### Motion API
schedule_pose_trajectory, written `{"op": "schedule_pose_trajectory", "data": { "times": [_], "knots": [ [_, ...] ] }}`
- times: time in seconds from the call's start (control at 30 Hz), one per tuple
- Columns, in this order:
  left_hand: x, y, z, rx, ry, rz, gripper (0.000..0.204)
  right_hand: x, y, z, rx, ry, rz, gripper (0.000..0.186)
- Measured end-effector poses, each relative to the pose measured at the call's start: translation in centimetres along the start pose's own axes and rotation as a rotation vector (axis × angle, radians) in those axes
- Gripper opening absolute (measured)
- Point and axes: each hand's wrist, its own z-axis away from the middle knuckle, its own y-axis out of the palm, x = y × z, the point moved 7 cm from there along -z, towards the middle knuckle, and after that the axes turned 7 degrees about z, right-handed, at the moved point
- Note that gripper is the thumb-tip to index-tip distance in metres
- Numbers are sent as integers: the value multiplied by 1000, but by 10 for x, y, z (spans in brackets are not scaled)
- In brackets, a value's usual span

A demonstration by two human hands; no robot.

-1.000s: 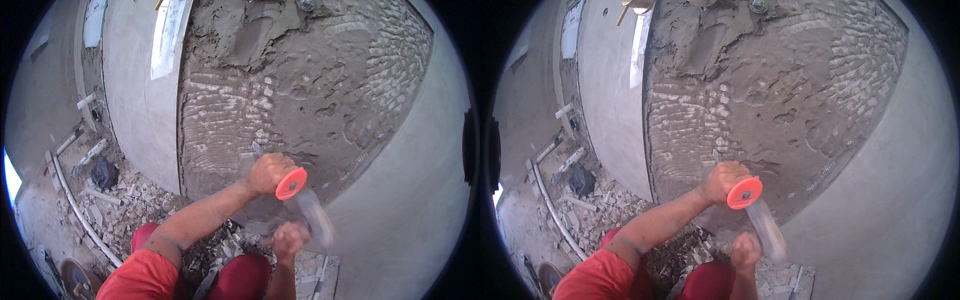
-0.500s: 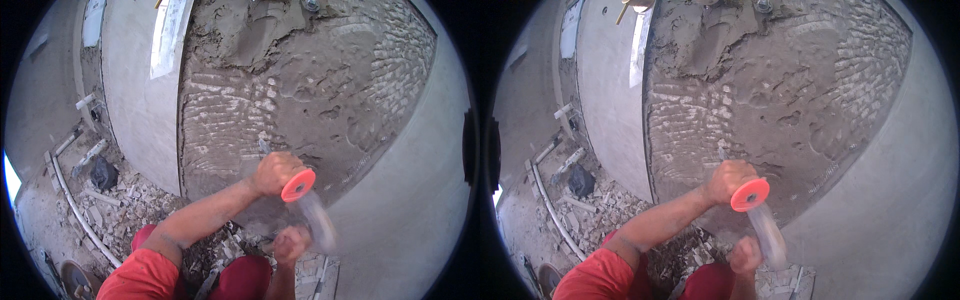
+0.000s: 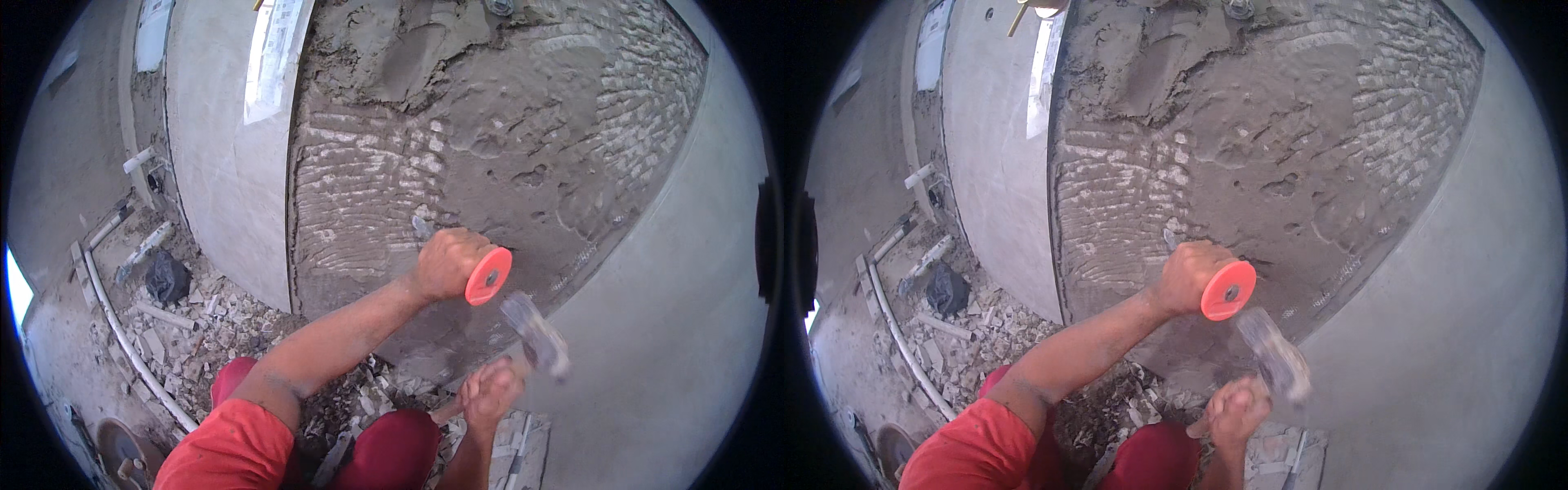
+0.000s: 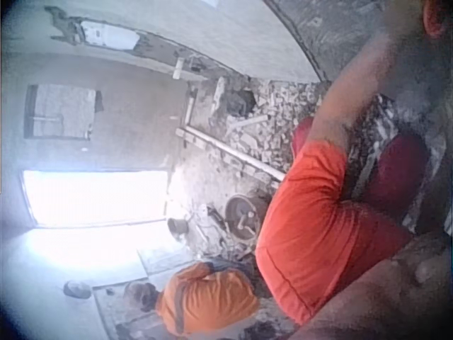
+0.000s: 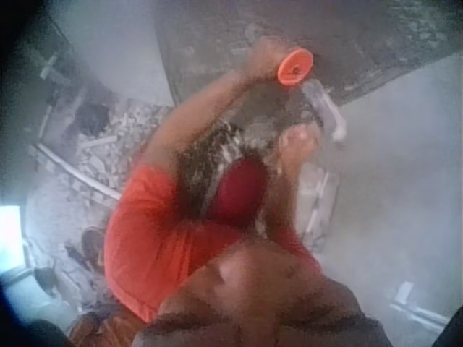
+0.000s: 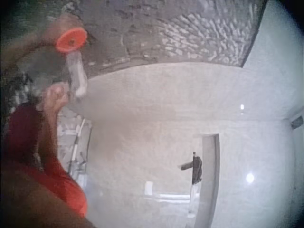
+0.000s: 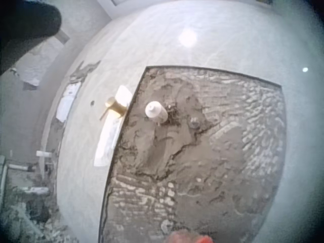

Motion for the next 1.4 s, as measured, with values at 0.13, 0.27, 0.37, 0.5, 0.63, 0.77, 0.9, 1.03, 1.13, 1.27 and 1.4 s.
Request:
{"op": "schedule_pose_trajectory", "data": {
  "times": [0.13,0.27,0.37,0.5,0.63,0.77,0.9,1.03,1.13,1.27,1.4],
  "knots": [
    [-3,2,-3,6,17,6,17,21,-8,18,-151,-291,-165,63],
    [-3,1,-6,-3,70,38,17,28,-1,14,-191,-447,-178,61],
    [-1,-4,-7,45,72,47,21,-6,10,-3,-93,-351,211,50],
    [2,-10,1,62,85,14,22,-17,17,-7,-8,-43,43,39],
    [1,-11,2,6,102,29,18,-18,28,-11,24,-144,-33,44],
    [26,-29,27,206,-58,-20,27,-14,32,-22,52,3,113,47],
    [37,-30,80,523,-214,-97,17,-7,29,-15,24,-60,-92,44],
    [44,-33,137,796,-493,-13,13,20,43,-3,32,-163,-267,45],
    [60,-19,251,1219,-1079,456,13,12,63,3,-25,-75,-399,54],
    [60,-42,451,1703,-780,117,15,6,100,19,102,-96,-296,59],
    [51,-81,483,1651,-1342,250,10,-56,101,42,149,63,-351,50]
  ]
}}
